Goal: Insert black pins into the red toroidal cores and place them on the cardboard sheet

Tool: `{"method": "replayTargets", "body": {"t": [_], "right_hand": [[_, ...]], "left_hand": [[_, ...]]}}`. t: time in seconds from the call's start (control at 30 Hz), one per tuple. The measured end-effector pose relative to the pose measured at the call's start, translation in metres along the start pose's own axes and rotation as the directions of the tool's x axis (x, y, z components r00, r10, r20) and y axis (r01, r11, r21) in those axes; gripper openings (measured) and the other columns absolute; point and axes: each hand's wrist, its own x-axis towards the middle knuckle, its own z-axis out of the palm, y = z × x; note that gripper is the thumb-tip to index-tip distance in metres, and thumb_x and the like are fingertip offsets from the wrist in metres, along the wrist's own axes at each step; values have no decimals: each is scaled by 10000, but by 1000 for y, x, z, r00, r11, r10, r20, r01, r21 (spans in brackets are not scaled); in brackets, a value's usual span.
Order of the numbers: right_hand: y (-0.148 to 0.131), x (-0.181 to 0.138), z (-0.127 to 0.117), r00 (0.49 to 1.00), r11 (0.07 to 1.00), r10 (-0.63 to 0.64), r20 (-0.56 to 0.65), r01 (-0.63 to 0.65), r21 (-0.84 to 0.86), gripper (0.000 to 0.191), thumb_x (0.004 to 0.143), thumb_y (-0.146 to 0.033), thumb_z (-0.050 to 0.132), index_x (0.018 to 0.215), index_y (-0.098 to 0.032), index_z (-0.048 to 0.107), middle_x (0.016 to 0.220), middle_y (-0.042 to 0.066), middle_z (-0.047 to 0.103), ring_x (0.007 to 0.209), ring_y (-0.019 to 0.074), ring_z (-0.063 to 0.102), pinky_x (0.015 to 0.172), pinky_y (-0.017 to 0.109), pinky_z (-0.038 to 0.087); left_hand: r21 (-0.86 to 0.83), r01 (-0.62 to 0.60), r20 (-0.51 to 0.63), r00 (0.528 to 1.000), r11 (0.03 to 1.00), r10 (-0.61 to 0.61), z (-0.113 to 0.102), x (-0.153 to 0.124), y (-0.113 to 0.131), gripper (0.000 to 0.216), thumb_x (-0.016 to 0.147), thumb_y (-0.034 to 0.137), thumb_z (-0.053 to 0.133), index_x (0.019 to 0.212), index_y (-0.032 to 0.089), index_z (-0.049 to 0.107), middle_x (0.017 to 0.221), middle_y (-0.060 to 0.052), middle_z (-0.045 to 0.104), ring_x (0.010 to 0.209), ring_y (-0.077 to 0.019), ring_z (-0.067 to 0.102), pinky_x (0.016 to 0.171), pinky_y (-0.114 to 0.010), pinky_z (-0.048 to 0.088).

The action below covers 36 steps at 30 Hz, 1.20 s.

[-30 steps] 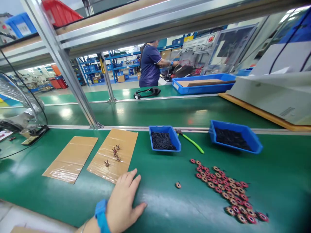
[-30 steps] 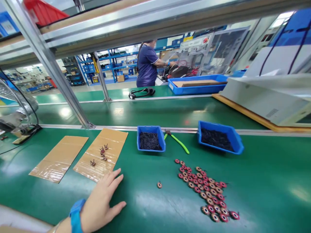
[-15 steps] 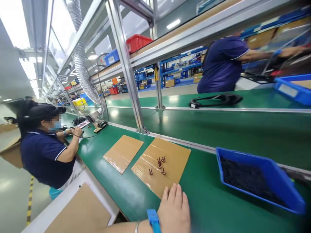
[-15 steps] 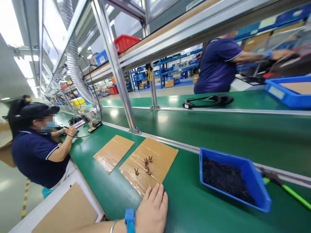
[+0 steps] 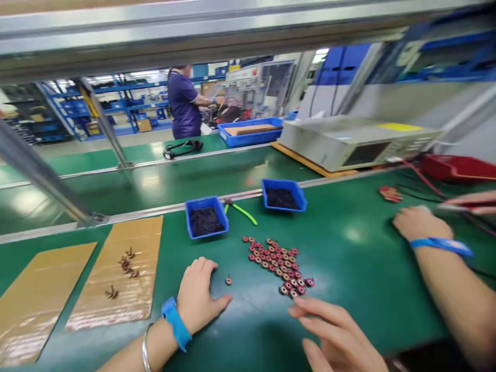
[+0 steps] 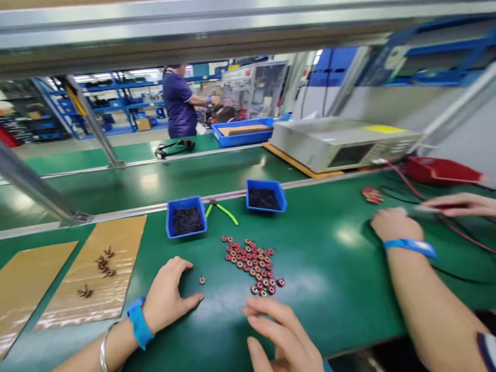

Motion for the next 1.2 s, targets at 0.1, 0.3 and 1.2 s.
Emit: {"method": "replayTargets", "body": {"t": [0.1, 0.3, 1.2], "right_hand": [[0, -2, -1, 999, 999, 51, -7, -51, -8, 325, 702, 0, 458, 1001, -123, 433, 1028, 132, 440, 928, 104, 508, 755, 225, 487], [-6, 25, 10, 992, 995, 95, 79, -91, -49, 286, 729, -74, 512, 1000, -139, 450, 1002, 87, 499, 996, 81, 488, 843, 177, 449], [8, 77, 124, 646, 626, 543, 536, -737, 255, 258, 808, -348, 455, 807, -112, 559, 845, 34, 510, 734, 29, 483, 594, 146, 370]], "left_hand": [[-8, -65, 23, 998, 998, 65, 11, 15, 6, 216, 685, 291, 568, 834, 137, 542, 868, -62, 510, 840, -199, 440, 754, -351, 359], [-562, 86, 126, 992, 823, -17, 0, 22, -5, 149, 712, 229, 557, 777, 100, 524, 803, -76, 566, 726, -128, 503, 687, -267, 396], [-934, 235, 149, 941, 270, -303, -8, 7, -36, 319, 617, 242, 710, 784, 70, 499, 690, -27, 536, 637, -67, 481, 637, -196, 408]]}}
